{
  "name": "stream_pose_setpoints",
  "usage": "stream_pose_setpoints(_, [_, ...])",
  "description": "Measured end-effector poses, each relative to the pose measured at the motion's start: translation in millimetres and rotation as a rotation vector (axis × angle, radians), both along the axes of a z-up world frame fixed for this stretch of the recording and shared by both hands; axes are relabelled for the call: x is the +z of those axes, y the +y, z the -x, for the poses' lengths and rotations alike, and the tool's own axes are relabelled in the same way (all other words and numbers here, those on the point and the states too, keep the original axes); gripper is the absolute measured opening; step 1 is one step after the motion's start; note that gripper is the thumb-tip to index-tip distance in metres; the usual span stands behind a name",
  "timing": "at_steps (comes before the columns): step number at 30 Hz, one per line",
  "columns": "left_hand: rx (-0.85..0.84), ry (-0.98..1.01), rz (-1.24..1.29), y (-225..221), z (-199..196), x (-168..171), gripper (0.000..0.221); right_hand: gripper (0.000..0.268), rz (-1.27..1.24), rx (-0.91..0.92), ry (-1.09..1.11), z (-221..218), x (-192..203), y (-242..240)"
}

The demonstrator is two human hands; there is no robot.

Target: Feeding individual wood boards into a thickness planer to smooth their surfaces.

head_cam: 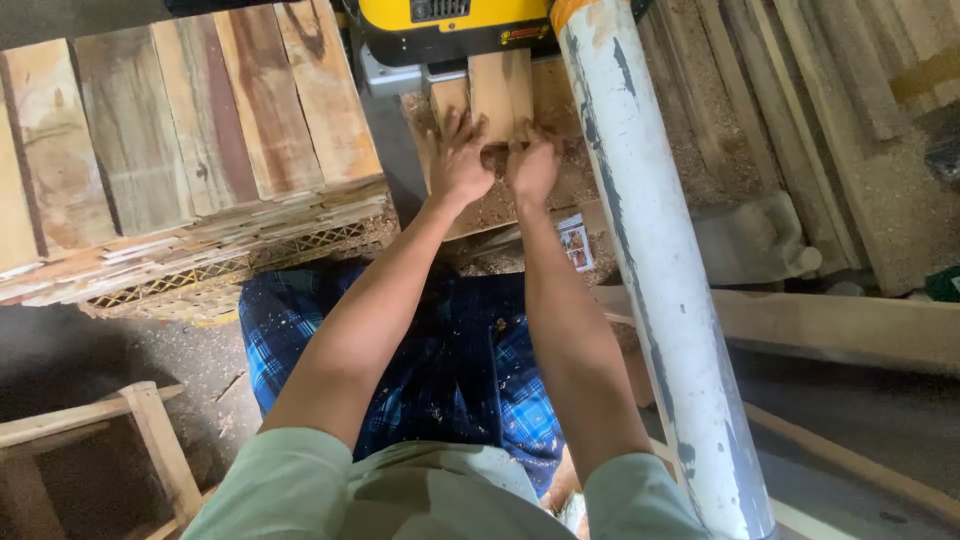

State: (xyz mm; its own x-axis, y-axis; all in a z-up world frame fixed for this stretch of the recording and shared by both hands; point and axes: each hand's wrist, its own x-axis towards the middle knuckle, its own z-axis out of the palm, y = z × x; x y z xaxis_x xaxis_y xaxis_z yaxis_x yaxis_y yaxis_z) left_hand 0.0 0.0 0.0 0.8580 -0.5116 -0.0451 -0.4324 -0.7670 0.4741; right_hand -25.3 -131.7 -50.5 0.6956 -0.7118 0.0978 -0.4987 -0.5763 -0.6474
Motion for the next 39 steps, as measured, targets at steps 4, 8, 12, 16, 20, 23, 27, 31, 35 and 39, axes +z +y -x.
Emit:
stream_pose_setpoints(4, [-0.035,0.010,-0.022,5.2,12.8,10.7,0.069,0.040,-0.035,-0.061,0.014,20.5,18.9,18.1])
stream_pose_setpoints(8, [-0.020,0.012,0.012,21.3,25.3,17.4,0.067,0.033,-0.071,-0.068,-0.029,38.2,29.8,39.8])
stream_pose_setpoints(12, [-0.021,0.031,0.042,37.1,41.3,-5.4,0.062,0.030,-0.094,-0.166,-0.088,49.3,23.4,52.7])
stream_pose_setpoints(16, [0.074,0.049,0.241,51.9,69.1,-44.0,0.047,0.040,-0.296,-0.182,-0.224,74.5,16.4,43.9])
stream_pose_setpoints(20, [0.482,0.225,0.601,70.8,58.7,-85.1,0.031,0.075,-0.810,0.042,-0.235,121.8,94.1,77.4])
stream_pose_setpoints(23, [0.460,0.685,0.853,75.9,59.5,-75.9,0.056,0.062,-1.021,0.044,-0.254,131.8,70.3,81.7])
stream_pose_setpoints(27, [0.285,0.739,0.959,79.7,59.6,-53.4,0.043,0.078,-1.070,0.054,-0.249,131.9,44.1,71.2])
stream_pose_setpoints(31, [0.182,0.424,0.913,85.1,62.6,-19.0,0.036,0.039,-0.943,0.274,-0.414,132.2,49.9,64.3])
stream_pose_setpoints(35, [0.128,0.156,0.911,73.8,54.4,-13.0,0.037,0.031,-0.657,0.347,-0.521,117.0,64.3,56.9])
stream_pose_setpoints(39, [0.148,0.164,0.899,61.1,54.2,-12.7,0.031,0.030,-0.555,0.363,-0.520,112.9,48.9,56.9])
